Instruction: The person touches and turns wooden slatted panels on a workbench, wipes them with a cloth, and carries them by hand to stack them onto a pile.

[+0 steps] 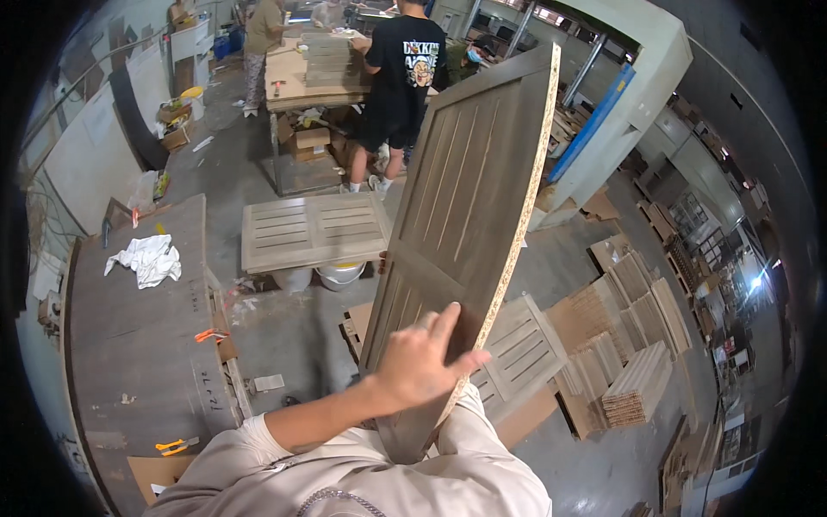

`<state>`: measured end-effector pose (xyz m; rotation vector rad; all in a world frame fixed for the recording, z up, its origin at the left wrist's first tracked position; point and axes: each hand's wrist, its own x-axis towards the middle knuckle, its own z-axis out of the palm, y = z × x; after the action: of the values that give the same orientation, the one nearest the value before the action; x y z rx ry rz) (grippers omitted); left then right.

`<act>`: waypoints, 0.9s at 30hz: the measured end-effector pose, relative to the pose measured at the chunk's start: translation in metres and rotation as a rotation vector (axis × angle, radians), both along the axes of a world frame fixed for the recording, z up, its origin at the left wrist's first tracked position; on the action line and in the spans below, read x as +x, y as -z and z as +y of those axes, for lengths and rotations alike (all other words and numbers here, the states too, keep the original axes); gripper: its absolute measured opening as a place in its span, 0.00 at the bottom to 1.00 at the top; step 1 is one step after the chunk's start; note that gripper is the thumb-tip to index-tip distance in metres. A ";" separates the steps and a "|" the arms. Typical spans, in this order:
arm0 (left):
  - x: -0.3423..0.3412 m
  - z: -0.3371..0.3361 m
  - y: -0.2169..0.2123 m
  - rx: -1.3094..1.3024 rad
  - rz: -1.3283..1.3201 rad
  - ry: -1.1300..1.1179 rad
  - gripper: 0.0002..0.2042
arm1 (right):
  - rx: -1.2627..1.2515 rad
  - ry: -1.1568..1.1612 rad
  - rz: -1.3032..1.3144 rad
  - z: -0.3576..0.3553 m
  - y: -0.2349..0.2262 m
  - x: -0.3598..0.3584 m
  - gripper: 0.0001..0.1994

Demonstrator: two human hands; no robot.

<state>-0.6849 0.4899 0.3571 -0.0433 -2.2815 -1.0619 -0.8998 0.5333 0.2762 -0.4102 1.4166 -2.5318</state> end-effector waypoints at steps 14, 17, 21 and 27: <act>-0.064 -0.045 0.307 1.376 -0.695 0.343 0.42 | -0.278 0.109 -0.060 0.166 0.033 0.054 0.25; -0.068 -0.033 0.290 1.489 -0.642 0.232 0.41 | -0.331 0.103 -0.049 0.199 0.042 0.079 0.25; -0.080 -0.052 0.274 1.591 -0.595 0.317 0.38 | -0.371 -0.046 0.006 0.257 0.047 0.115 0.25; -0.142 -0.088 0.276 1.389 -0.777 0.256 0.42 | 0.242 0.622 -0.062 0.245 0.012 0.148 0.25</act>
<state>-0.8268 0.4017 0.0813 0.7530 -1.5463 -2.9198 -0.7517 0.7784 0.2642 0.1860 2.0443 -2.7169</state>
